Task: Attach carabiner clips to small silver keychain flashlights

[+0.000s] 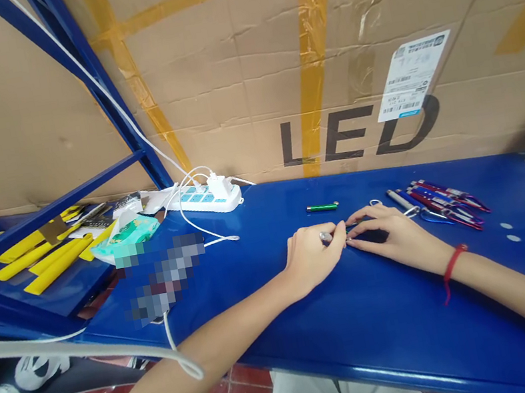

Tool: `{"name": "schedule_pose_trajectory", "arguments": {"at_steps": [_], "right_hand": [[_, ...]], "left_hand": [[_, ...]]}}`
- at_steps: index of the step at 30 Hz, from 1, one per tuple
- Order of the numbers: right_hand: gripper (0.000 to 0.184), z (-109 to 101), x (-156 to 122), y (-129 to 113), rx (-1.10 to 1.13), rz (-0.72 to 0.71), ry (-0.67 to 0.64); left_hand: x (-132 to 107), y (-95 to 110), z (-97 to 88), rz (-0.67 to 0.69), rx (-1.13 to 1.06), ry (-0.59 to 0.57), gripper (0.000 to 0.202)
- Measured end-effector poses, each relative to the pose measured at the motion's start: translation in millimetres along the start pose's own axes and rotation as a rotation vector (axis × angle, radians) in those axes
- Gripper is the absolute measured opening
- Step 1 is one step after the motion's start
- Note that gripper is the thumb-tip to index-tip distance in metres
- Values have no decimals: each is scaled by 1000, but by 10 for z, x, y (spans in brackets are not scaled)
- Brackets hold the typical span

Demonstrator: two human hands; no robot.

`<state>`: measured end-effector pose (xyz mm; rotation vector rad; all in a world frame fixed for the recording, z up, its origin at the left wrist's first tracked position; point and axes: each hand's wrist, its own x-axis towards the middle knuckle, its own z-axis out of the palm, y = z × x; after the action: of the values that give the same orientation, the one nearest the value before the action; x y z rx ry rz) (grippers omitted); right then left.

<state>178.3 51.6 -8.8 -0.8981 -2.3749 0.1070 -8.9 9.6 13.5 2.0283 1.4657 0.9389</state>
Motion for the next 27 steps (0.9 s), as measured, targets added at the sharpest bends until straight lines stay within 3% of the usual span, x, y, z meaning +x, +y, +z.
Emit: {"name": "schedule_pose_trajectory", "arguments": {"at_steps": [2, 7, 9, 16, 27], "right_hand": [[20, -30, 4, -34, -37, -12, 41], [12, -165, 20, -229, -82, -18, 330], [11, -198, 20, -327, -61, -67, 386], [16, -175, -18, -525, 54, -282, 309], [16, -143, -21, -489, 205, -160, 246]], "left_hand": [[6, -12, 9, 30, 25, 21, 43], [1, -13, 27, 53, 99, 17, 44], [-2, -3, 32, 71, 161, -3, 46], [8, -12, 42, 95, 439, -135, 31], [9, -30, 47, 59, 458, -145, 31]]}}
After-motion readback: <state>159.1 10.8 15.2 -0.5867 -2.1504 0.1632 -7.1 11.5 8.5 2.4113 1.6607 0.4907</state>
